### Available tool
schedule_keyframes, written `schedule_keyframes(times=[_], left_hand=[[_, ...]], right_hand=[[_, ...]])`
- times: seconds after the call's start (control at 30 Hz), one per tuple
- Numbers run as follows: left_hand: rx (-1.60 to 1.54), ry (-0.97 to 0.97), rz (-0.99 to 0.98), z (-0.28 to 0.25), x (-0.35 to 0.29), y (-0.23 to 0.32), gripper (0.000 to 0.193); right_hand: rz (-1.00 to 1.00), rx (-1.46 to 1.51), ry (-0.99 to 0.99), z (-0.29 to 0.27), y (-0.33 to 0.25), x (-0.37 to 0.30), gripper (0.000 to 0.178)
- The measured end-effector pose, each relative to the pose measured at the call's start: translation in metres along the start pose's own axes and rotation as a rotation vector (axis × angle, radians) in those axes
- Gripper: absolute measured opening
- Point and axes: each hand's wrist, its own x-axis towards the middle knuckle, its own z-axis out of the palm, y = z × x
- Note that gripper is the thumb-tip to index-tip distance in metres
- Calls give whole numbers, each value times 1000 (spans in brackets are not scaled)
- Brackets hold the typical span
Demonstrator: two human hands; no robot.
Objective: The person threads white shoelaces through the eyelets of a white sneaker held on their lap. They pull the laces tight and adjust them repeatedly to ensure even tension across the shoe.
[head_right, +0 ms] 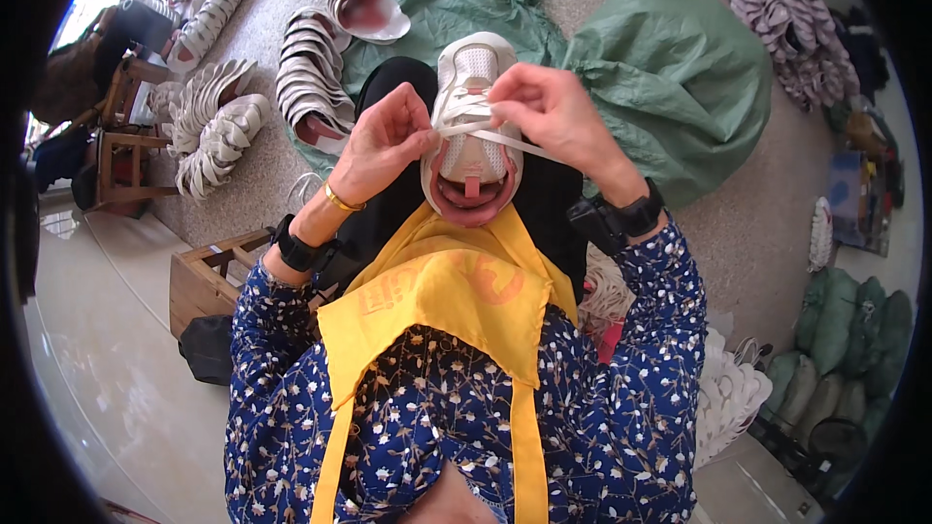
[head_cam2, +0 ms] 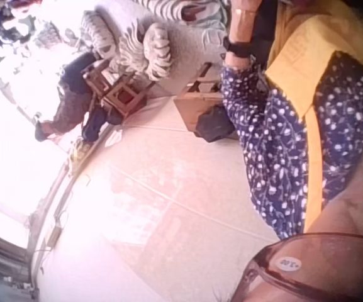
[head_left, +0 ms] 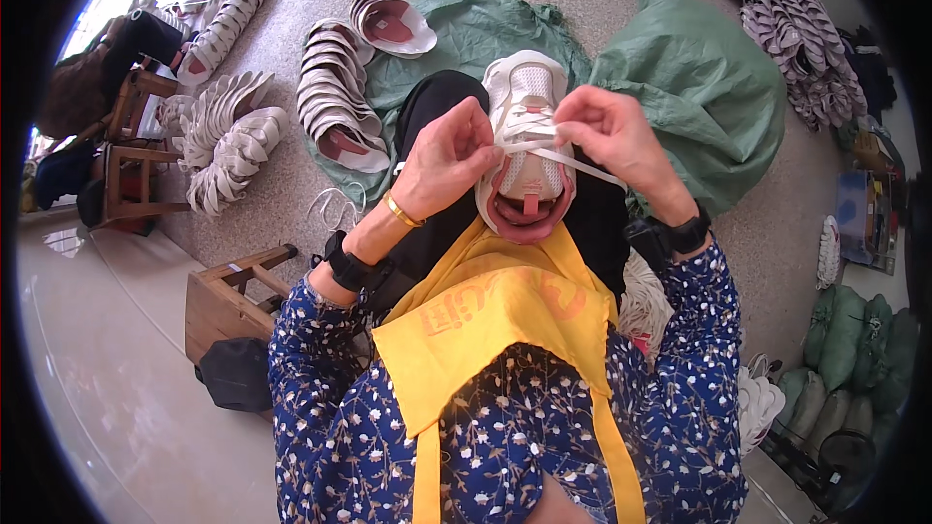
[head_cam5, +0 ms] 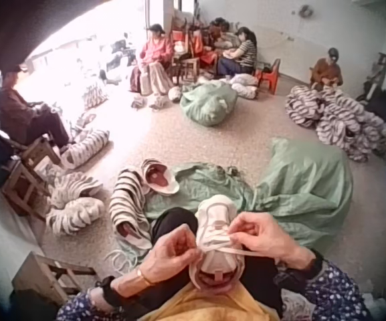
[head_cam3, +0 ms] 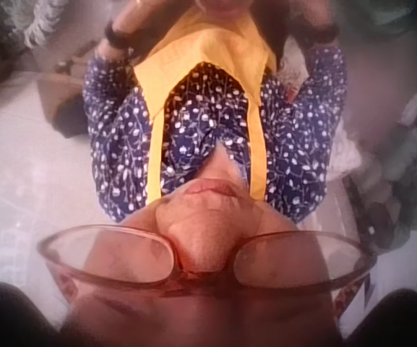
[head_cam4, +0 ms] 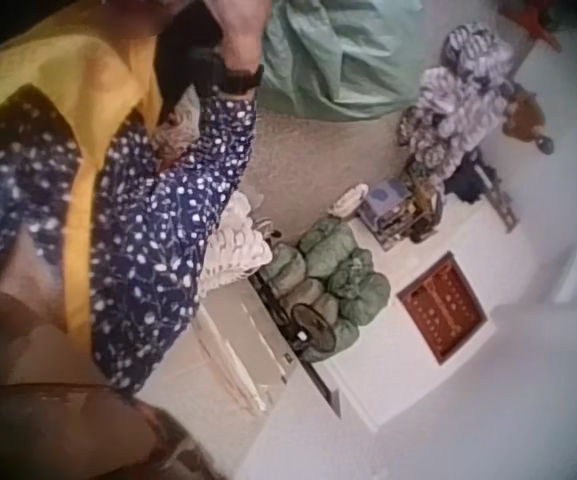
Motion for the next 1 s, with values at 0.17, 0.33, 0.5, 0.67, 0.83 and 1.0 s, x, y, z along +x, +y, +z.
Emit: schedule_keyframes(times=[0.17,0.33,0.5,0.67,0.83,1.0], left_hand=[[-221,-15,-26,-8,-10,12,20],[-249,36,-37,-33,-30,24,22],[-197,60,-40,-75,-68,37,23],[-178,149,-144,-101,-98,14,25],[-174,150,-91,-100,-95,12,25],[-36,141,-33,-95,-96,28,25]], right_hand=[[136,331,37,-25,15,-16,10],[106,452,64,-25,36,-20,15],[-12,225,96,-1,41,-16,24],[-10,103,94,3,42,-18,24],[15,-75,182,3,35,-35,15],[123,-201,71,-6,32,-49,11]])
